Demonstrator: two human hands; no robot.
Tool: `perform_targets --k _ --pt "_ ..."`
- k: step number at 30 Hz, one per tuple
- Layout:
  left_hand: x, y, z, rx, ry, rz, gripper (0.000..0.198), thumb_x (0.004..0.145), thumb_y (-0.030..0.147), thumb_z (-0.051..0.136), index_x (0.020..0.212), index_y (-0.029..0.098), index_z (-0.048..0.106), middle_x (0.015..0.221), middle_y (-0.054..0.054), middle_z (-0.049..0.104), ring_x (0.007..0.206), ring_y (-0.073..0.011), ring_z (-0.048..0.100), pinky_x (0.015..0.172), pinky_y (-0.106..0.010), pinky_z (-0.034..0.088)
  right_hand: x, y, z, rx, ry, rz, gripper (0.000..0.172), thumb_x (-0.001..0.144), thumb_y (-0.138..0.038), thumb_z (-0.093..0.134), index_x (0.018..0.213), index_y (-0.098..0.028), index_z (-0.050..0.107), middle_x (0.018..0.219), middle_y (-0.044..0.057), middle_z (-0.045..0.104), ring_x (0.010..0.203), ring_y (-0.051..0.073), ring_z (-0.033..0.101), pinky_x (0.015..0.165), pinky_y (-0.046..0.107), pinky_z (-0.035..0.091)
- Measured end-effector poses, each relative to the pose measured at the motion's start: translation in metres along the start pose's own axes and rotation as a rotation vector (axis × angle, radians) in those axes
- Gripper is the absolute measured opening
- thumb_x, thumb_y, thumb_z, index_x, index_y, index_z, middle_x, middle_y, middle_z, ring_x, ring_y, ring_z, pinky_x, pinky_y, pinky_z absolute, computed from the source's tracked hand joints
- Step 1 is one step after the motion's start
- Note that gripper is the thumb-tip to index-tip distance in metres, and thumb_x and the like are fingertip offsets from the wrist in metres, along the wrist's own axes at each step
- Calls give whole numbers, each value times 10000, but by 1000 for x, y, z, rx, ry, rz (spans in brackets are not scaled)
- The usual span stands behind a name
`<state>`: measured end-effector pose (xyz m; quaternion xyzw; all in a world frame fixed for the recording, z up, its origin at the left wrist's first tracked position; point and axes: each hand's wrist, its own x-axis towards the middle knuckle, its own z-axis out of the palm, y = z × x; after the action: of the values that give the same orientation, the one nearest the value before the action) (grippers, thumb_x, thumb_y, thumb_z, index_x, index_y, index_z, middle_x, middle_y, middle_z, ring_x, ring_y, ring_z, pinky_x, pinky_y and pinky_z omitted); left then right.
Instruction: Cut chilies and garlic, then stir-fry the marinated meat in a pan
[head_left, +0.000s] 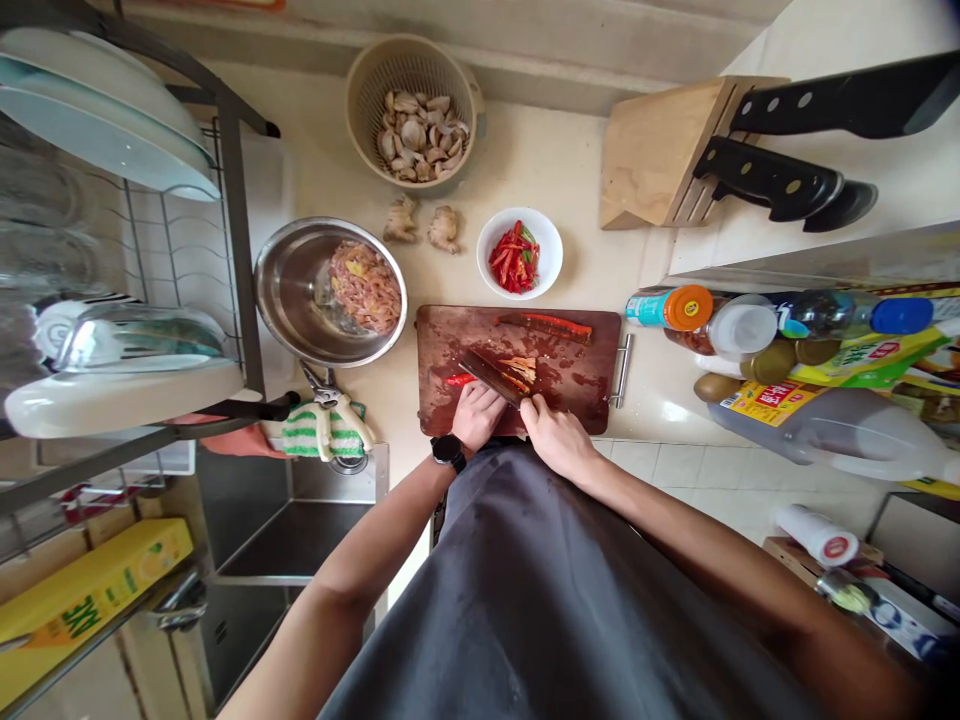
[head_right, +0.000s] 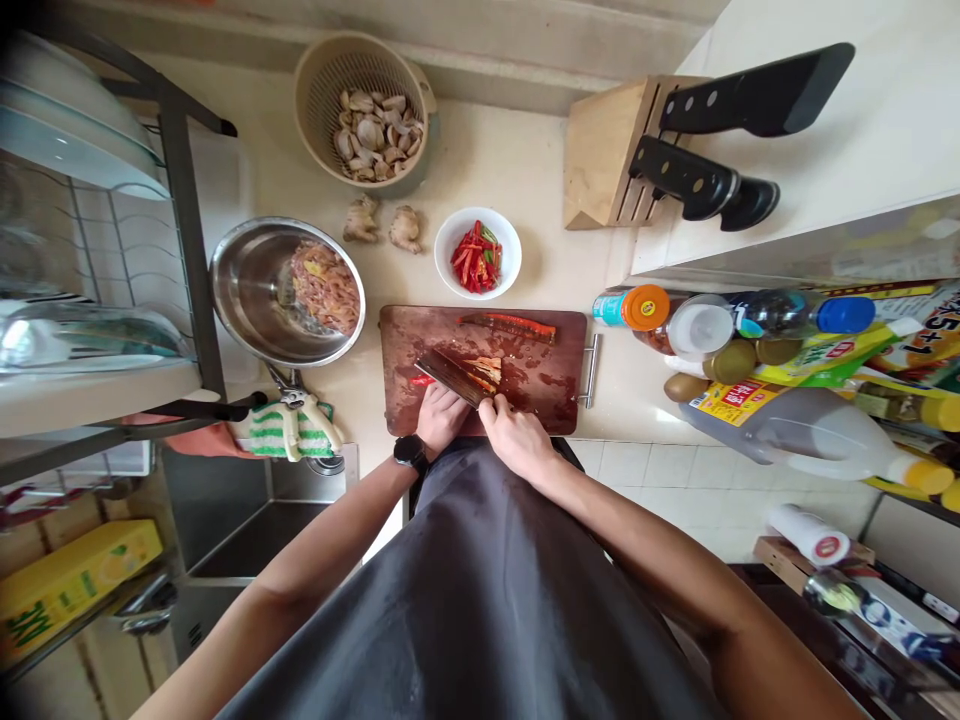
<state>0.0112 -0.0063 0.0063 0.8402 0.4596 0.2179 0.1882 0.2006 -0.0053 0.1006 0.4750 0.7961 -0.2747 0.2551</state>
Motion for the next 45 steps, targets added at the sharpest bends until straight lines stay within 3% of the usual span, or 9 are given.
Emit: perform_targets --k 4,11,19,23,27,32,35,40,45 --pt "1 -1 -6 -58 -49 -10 275 1035 250 451 1110 217 714 1039 -90 756 1021 -219 659 895 -399 476 -9 4 -3 18 58 50 425 1016 -130 189 1379 -123 410 1234 186 615 860 232 721 663 304 535" --pt "-2 -5 -6 -55 -19 5 332 1048 285 427 942 220 735 820 -42 722 868 -200 650 896 -396 487 -27 1 -10 -45 26 -25 379 1017 -125 209 1322 -150 433 1194 177 634 802 217 725 611 278 499" --pt "-1 -6 -5 -105 -26 3 295 1040 270 453 981 210 736 836 -52 721 892 -201 646 878 -379 479 -7 7 -20 -44 -14 -50 328 1012 -118 215 1233 -163 453 1102 152 650 818 236 727 627 292 504" --pt "-1 -6 -5 -115 -31 11 279 1037 258 457 1064 210 730 927 -68 747 935 -204 656 900 -387 480 11 12 -22 -14 -20 -88 347 1015 -125 206 1273 -159 436 1192 169 638 841 245 732 647 317 518" --pt "-1 -1 -4 -110 -2 14 292 1035 225 449 1188 198 696 1107 -96 747 1063 -212 647 939 -390 470 5 16 -17 16 25 -32 389 1021 -137 188 1346 -137 401 1212 174 633 866 248 731 653 323 522" --pt "0 5 -2 -25 26 -49 273 1028 264 483 941 203 735 854 -61 734 879 -205 639 858 -375 470 -21 7 -8 -19 -10 -1 413 1018 -132 186 1379 -147 386 1223 185 618 824 233 729 618 302 506" --pt "1 6 -4 -25 20 -50 285 1029 291 483 912 206 728 817 -56 715 875 -207 631 845 -369 467 -25 4 -9 -33 -31 -3 387 1015 -126 195 1328 -160 420 1183 176 626 810 229 729 616 294 499" --pt "1 5 -2 -33 17 -54 306 1036 296 459 935 203 732 835 -66 716 893 -210 634 854 -370 470 -13 3 -10 -23 -3 -9 343 1013 -119 194 1213 -163 468 1088 144 644 792 225 725 595 283 484" --pt "-1 3 1 -65 1 -69 308 1038 295 449 1029 201 742 933 -87 742 959 -224 645 882 -385 476 8 10 -9 35 9 -48 344 1016 -133 202 1239 -161 462 1151 155 650 817 233 723 633 303 493"
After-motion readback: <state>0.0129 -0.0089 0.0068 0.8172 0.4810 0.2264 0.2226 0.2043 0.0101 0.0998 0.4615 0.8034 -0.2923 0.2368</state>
